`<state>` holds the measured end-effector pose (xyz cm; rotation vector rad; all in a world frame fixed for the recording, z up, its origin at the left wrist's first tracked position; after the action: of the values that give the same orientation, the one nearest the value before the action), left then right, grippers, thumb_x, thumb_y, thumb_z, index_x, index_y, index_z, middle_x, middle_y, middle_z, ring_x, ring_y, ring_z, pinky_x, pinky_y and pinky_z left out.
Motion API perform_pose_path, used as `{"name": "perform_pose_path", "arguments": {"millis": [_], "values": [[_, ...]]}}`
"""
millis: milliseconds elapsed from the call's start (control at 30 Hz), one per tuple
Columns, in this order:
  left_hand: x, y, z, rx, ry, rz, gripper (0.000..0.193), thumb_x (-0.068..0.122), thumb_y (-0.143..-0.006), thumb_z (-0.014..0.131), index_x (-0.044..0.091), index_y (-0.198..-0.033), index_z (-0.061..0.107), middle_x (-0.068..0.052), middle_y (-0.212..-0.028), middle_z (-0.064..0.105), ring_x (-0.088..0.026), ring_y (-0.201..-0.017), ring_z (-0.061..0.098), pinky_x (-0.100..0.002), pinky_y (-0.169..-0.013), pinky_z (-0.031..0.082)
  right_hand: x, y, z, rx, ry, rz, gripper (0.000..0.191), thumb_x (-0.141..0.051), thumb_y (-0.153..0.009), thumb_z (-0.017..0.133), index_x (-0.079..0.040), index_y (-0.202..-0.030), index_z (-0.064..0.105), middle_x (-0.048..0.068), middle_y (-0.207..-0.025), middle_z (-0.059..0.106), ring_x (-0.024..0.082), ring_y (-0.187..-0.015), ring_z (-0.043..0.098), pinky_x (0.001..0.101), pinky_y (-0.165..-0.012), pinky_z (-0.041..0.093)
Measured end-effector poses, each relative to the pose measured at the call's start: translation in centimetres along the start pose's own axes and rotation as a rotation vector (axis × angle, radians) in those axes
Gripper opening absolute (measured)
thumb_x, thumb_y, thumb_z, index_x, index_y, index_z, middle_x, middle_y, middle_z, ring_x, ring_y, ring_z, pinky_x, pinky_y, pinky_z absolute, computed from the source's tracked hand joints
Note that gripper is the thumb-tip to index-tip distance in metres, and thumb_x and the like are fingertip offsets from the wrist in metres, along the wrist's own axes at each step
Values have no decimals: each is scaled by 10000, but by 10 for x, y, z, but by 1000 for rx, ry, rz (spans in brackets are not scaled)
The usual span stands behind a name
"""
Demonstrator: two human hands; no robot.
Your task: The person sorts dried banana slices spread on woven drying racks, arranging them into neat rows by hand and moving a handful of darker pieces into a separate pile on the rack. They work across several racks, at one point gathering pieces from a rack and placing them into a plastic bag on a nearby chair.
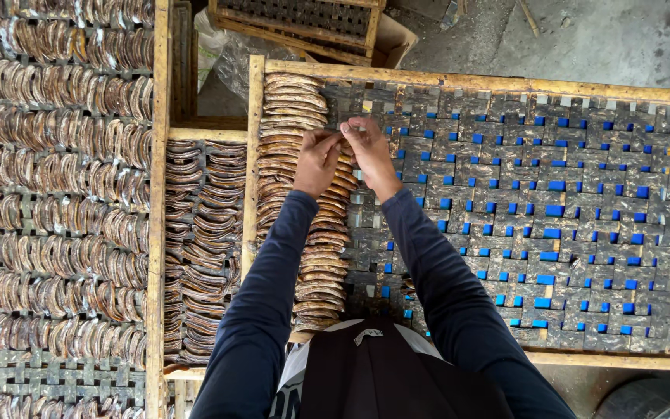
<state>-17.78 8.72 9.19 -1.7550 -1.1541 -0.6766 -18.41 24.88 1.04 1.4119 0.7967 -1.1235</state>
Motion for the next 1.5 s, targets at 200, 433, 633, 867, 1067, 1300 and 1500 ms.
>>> {"name": "perform_pose_path", "arguments": {"millis": [200, 433, 633, 867, 1067, 1300, 1500], "values": [[-28, -21, -16, 36, -31, -182, 243, -9, -904, 698, 42, -1139, 735, -138, -1033, 692, -319, -934, 667, -396, -831, 575, -8, -14, 2, -56, 15, -88, 146, -80, -961, 676, -58, -1105, 660, 44, -999, 705, 140, -883, 726, 312, -725, 611], [-39, -35, 0, 67, -145, -118, 145, -2, -853, 741, 56, -986, 735, -132, -1042, 668, -360, -917, 688, -437, -806, 576, -48, 10, 9, 153, 741, -507, 86, -42, -914, 731, -53, -987, 687, 118, -904, 692, 274, -839, 686, 429, -769, 562], [-35, -23, 3, 80, -363, -82, 82, 38, -797, 750, 75, -870, 742, -120, -1028, 645, -376, -988, 598, -479, -896, 500, -61, 29, 16, 212, 899, -685, 82, -9, -875, 703, -72, -920, 674, 114, -880, 666, 340, -919, 605, 493, -877, 432], [-26, -20, -19, 98, -375, -28, 68, 46, -860, 739, 104, -892, 757, -115, -990, 662, -341, -1019, 617, -493, -907, 478, -45, 28, -37, 264, 683, -607, 118, 13, -949, 655, -82, -997, 707, 118, -967, 734, 266, -908, 709, 379, -834, 554], [-1, 37, -62, 189, -266, -27, 120, 8, -898, 709, 59, -1006, 721, -186, -990, 668, -353, -982, 615, -445, -858, 519, -12, 90, -173, 38, 355, -379, 74, -34, -1043, 638, -50, -1080, 700, 62, -1039, 733, 128, -972, 702, 269, -845, 558], [59, 131, -30, 8, -188, -75, 96, 20, -921, 686, 66, -1002, 708, -121, -990, 710, -310, -918, 664, -419, -824, 540, -17, 226, -188, 73, 938, -443, 299, -133, -919, 736, -83, -1210, 690, 150, -1148, 659, 344, -1041, 643, 434, -876, 536], [92, 147, 5, -148, -17, -155, 120, 70, -932, 712, 82, -1050, 725, -139, -1046, 680, -334, -908, 670, -430, -792, 559, 6, 229, -126, 209, 1136, -482, 191, -155, -871, 780, -142, -1024, 668, 80, -1145, 589, 333, -1106, 546, 469, -916, 422]]}}
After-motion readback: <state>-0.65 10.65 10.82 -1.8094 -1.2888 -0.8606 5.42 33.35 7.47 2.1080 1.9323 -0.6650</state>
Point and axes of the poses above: each hand's wrist, its own y-axis away from the middle knuckle, its own z-axis out of the palm, x = y × z, the point moved 10 cm from there along -y, towards the middle knuckle
